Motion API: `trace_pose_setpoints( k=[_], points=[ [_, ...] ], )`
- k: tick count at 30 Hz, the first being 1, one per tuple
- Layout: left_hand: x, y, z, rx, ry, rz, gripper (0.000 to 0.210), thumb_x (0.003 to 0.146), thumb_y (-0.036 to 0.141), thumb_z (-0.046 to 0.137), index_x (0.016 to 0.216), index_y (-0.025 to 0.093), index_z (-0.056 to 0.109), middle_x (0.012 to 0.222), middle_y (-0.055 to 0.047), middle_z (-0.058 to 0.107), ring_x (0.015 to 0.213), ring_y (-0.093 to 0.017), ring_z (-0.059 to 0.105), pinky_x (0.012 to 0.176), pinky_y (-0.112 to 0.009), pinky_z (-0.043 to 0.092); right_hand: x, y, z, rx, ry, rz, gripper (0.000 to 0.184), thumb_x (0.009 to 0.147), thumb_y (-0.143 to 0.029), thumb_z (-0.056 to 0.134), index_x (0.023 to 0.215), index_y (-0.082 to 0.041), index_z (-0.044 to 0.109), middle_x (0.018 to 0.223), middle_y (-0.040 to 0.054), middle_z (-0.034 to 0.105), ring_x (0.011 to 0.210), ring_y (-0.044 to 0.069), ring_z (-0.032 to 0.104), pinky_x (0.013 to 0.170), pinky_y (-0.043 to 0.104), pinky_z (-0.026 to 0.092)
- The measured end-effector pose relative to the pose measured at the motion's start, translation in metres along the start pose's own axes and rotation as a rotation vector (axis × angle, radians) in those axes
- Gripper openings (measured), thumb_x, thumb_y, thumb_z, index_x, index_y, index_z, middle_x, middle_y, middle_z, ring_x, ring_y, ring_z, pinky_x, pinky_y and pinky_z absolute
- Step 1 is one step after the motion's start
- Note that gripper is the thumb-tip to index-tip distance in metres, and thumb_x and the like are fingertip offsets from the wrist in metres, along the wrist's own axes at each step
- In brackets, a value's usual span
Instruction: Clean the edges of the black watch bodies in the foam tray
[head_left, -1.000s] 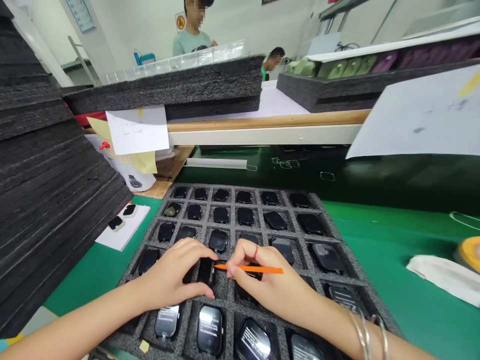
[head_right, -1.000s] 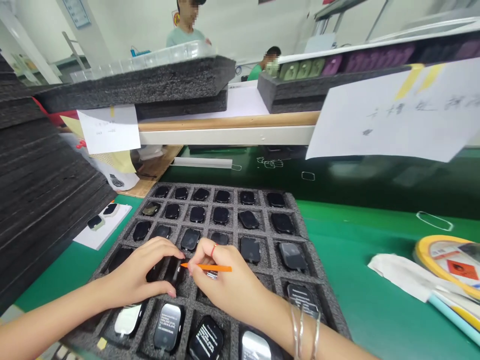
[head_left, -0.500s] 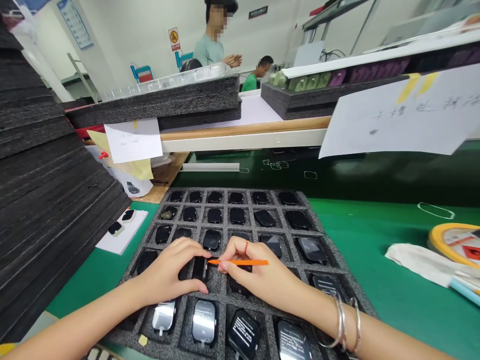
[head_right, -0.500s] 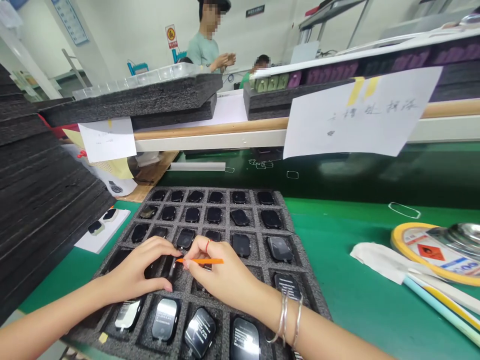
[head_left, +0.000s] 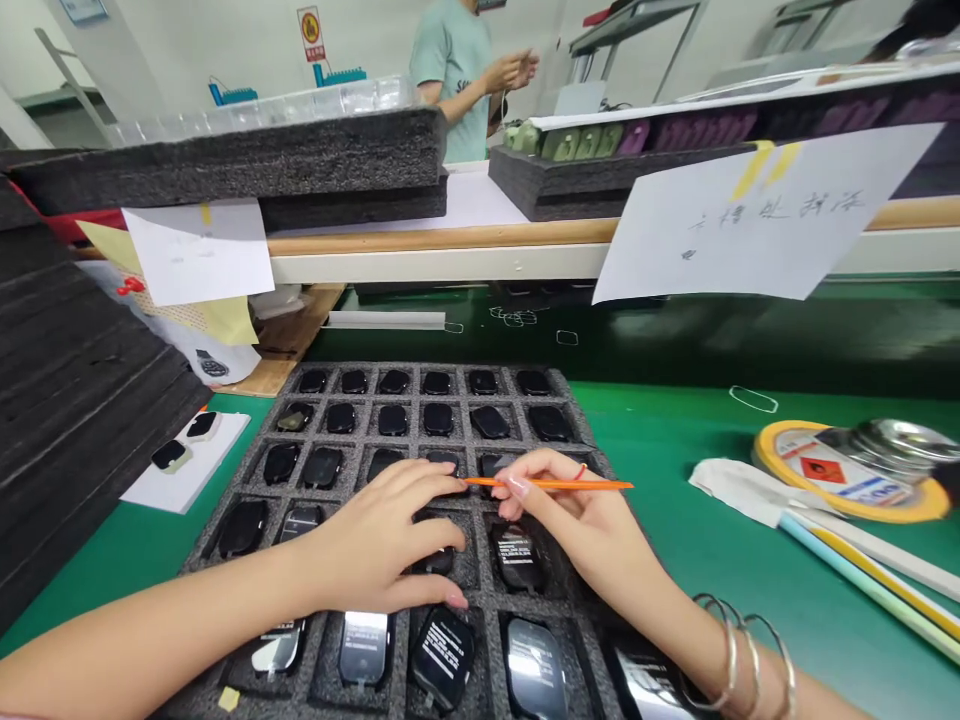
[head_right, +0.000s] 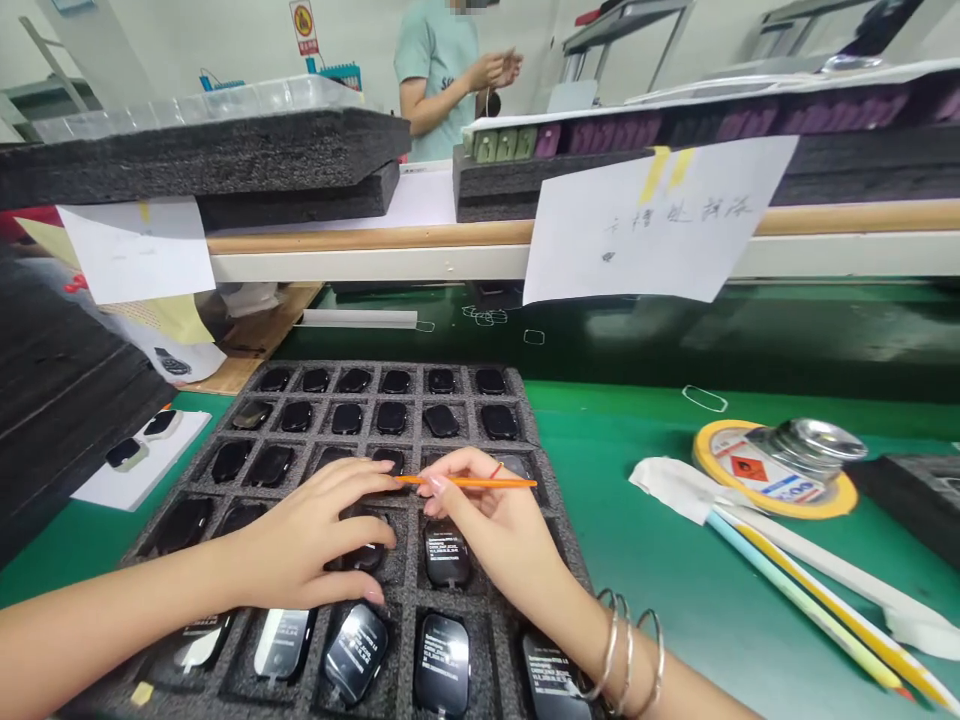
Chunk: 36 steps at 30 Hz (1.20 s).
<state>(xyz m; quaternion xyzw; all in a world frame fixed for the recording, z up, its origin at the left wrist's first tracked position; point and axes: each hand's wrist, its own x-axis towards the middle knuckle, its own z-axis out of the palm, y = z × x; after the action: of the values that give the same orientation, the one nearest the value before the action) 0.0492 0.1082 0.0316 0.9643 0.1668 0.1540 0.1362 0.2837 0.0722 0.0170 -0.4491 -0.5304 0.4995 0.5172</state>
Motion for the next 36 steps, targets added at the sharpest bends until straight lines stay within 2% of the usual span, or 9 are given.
trace_pose_setpoints(
  k=[5,10,16,30,36],
  points=[
    [-0.013,-0.003,-0.007,-0.046,0.05,-0.082,0.031,0.093,0.041,0.069,0.115,0.02,0.064,0.122,-0.01,0.063,0.126,-0.029,0.053,0.115,-0.05,0.036,0.0,-0.003,0.001,-0.004,-0.055,0.053,0.041,0.083,-0.058,0.074,0.082,-0.018,0.065,0.078,0.0055,0.069,0.072,0.017,0.069,0.07,0.027,0.06],
    [-0.015,-0.004,-0.006,-0.03,0.115,-0.037,0.028,0.094,0.041,0.068,0.11,0.019,0.065,0.115,-0.01,0.065,0.113,-0.027,0.059,0.1,-0.044,0.047,-0.004,-0.003,0.002,-0.13,-0.144,-0.031,0.023,0.091,-0.041,0.068,0.084,-0.019,0.067,0.081,0.0051,0.07,0.078,0.019,0.07,0.074,0.029,0.058],
    [-0.015,-0.004,0.0,-0.2,0.105,-0.202,0.045,0.086,0.046,0.077,0.114,0.019,0.055,0.11,-0.007,0.066,0.105,-0.024,0.06,0.093,-0.038,0.048,-0.005,-0.003,0.002,-0.2,-0.223,-0.044,0.01,0.093,-0.028,0.065,0.086,-0.022,0.069,0.083,0.0004,0.073,0.076,0.014,0.068,0.073,0.023,0.054],
    [-0.012,-0.003,0.0,-0.223,0.13,-0.265,0.055,0.082,0.05,0.08,0.121,0.022,0.051,0.112,-0.006,0.066,0.103,-0.024,0.062,0.09,-0.039,0.051,-0.008,-0.002,0.006,-0.201,-0.247,-0.084,0.009,0.093,-0.023,0.063,0.085,-0.021,0.066,0.083,0.0006,0.073,0.075,0.015,0.068,0.071,0.024,0.051],
    [-0.012,-0.003,-0.001,-0.214,0.071,-0.233,0.046,0.086,0.048,0.076,0.118,0.021,0.056,0.11,-0.007,0.065,0.103,-0.025,0.06,0.093,-0.043,0.049,-0.005,-0.013,0.001,-0.268,-0.272,-0.135,0.009,0.092,-0.021,0.063,0.086,-0.021,0.069,0.081,-0.0003,0.072,0.073,0.015,0.065,0.069,0.025,0.049]
  ],
)
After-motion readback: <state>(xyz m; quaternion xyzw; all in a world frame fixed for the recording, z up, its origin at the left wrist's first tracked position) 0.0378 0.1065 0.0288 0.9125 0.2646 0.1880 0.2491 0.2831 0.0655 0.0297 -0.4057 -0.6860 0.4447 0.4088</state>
